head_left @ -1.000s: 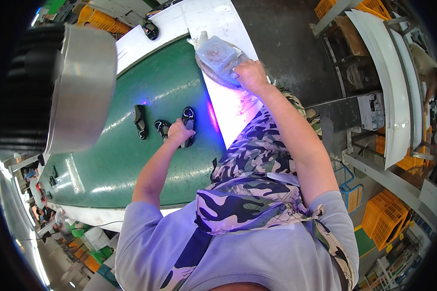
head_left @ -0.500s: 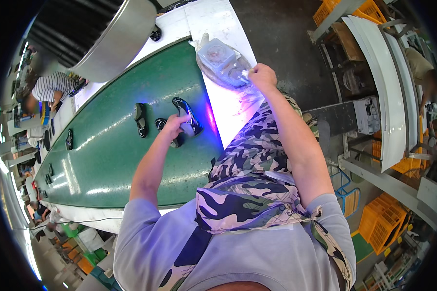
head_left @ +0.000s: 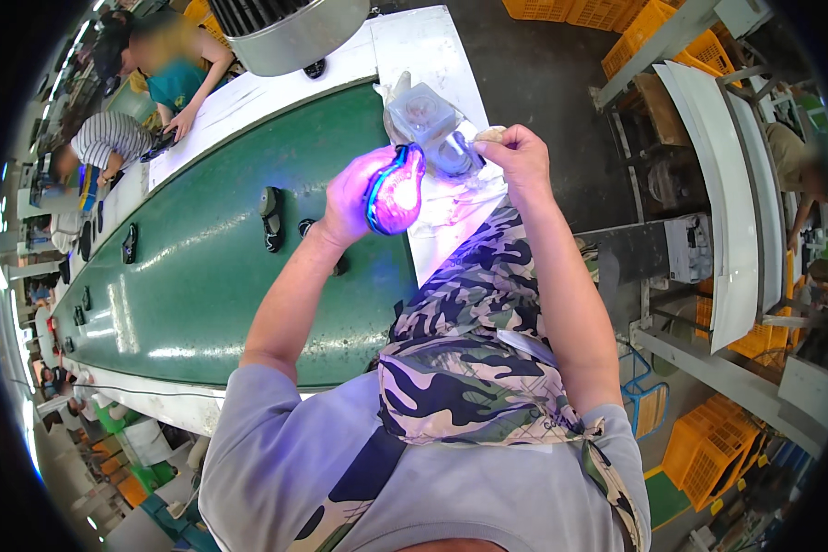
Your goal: Cleaning and inspecting black shoes at a manufacturing line station under UV light.
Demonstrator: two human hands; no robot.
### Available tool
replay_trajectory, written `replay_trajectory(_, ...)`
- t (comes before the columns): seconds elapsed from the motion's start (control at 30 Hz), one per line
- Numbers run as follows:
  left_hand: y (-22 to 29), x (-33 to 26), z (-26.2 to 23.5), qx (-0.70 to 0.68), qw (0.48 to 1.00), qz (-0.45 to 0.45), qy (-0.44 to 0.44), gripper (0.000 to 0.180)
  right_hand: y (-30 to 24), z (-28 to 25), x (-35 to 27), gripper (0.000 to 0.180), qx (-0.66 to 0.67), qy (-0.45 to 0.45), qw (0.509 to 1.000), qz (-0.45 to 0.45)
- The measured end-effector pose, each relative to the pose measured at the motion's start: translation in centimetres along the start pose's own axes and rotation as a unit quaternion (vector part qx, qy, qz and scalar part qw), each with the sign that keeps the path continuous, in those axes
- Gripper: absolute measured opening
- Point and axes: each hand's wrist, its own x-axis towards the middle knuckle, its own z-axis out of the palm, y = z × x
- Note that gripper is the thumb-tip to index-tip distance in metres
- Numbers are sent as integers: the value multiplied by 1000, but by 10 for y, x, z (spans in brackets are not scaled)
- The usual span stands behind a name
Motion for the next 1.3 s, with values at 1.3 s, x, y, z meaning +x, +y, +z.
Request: replay_trajectory(1.3, 54, 45, -37, 143, 970, 185, -65, 59, -73, 53, -30, 20, 10, -97, 993, -73)
